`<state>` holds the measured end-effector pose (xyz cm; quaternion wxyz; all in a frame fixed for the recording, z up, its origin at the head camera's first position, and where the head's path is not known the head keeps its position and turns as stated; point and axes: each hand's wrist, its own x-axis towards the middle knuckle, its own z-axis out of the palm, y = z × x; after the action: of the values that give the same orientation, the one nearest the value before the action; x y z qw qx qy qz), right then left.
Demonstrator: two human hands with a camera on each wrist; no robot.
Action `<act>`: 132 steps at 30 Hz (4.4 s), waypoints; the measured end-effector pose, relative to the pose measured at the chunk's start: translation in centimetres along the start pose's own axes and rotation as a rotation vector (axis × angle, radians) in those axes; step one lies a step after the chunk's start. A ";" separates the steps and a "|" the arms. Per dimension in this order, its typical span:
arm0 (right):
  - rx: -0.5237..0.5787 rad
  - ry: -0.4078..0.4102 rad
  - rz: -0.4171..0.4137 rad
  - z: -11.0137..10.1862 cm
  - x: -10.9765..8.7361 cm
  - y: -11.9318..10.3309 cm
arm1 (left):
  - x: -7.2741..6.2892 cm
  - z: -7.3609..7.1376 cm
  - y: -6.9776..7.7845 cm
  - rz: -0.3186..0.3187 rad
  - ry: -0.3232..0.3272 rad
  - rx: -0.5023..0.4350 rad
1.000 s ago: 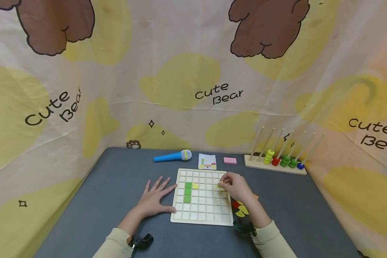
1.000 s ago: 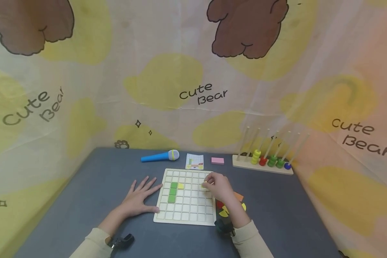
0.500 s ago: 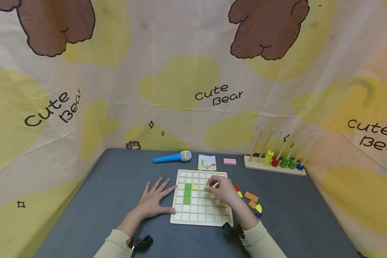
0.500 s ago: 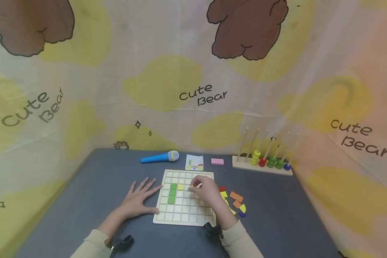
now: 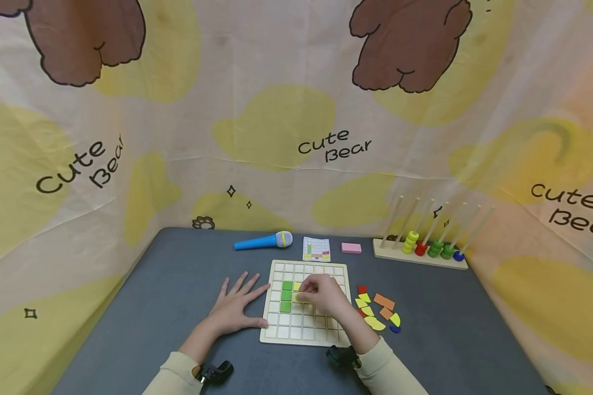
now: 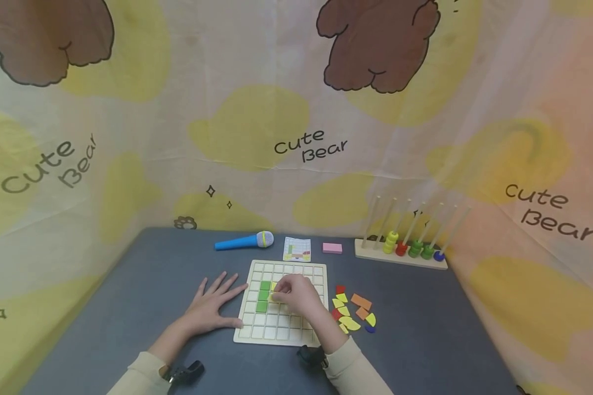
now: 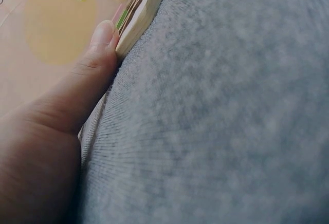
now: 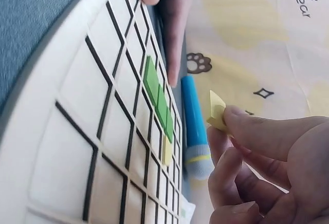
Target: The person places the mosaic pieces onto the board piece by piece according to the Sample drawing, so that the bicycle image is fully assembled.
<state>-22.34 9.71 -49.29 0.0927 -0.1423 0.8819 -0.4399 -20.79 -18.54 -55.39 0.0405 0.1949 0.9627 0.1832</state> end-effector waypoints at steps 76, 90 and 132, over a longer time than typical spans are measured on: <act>-0.241 -0.095 -0.128 4.2 0.2 -1.8 | 0.0 -0.2 -0.2 0.048 -0.020 -0.028; -0.150 0.222 0.078 -4.3 -2.5 3.1 | -0.3 0.2 -0.5 -0.004 -0.031 0.014; -0.179 0.098 0.327 -9.7 -4.1 9.7 | 0.0 -0.1 -0.4 0.043 -0.041 0.041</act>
<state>-22.94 23.83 -51.12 0.1069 0.0168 0.9323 -0.3451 -20.92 -18.90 -55.39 0.0522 0.2199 0.9609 0.1602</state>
